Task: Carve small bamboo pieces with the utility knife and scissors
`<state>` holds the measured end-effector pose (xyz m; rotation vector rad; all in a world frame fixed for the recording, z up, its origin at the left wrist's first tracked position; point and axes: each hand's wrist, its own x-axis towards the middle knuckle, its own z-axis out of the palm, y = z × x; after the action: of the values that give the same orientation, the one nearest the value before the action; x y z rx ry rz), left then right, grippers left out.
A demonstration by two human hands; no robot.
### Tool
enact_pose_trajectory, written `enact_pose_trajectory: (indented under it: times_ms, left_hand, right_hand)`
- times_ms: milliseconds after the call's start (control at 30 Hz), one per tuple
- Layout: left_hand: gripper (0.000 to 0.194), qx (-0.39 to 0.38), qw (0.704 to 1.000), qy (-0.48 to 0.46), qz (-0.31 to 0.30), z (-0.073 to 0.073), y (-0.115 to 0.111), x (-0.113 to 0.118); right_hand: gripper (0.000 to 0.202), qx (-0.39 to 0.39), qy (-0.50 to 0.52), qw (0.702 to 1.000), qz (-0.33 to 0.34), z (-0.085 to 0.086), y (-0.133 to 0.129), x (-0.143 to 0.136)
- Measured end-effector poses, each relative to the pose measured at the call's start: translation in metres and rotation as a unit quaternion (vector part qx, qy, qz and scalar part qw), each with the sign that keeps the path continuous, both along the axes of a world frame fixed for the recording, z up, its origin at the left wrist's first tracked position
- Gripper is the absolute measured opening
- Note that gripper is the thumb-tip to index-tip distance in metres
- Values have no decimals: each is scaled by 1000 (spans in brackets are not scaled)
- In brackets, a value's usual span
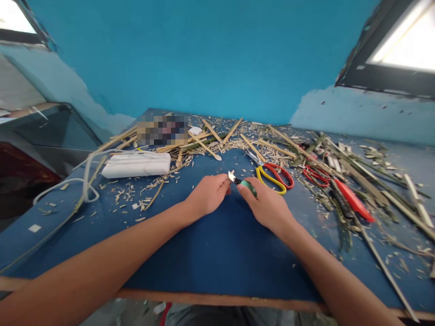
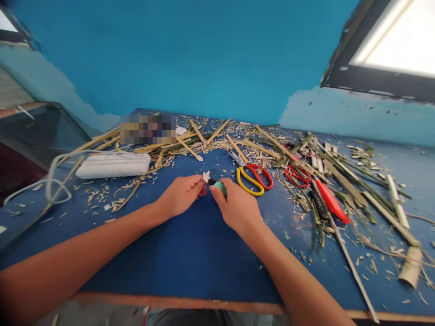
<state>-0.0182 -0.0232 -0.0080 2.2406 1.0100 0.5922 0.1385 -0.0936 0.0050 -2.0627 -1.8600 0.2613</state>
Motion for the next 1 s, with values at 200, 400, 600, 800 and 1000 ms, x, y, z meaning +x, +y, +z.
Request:
enact_pose_trajectory:
  times_ms: [200,400,600,800,1000]
  left_hand:
    - [35,12,1000,2,15,-2,-1,1]
    - [35,10,1000,-4,19,-1,-1,0]
    - [35,-41,998,-30,23,-1,1,0]
    - [37,-138,986,-95,-1,2,7,-2]
    - [36,-180,967,-174,-45,1,8,-3]
  right_hand:
    - [39,0,-4,1000,6,-1,2,-5]
    - [40,-6,6,1000,9,0,5,-6]
    - [38,18,14,1000,-1,-1,7,-6]
    - [37,53,58,997,2,-1,8,-2]
    - [38,29,215,975,55,2,10,10]
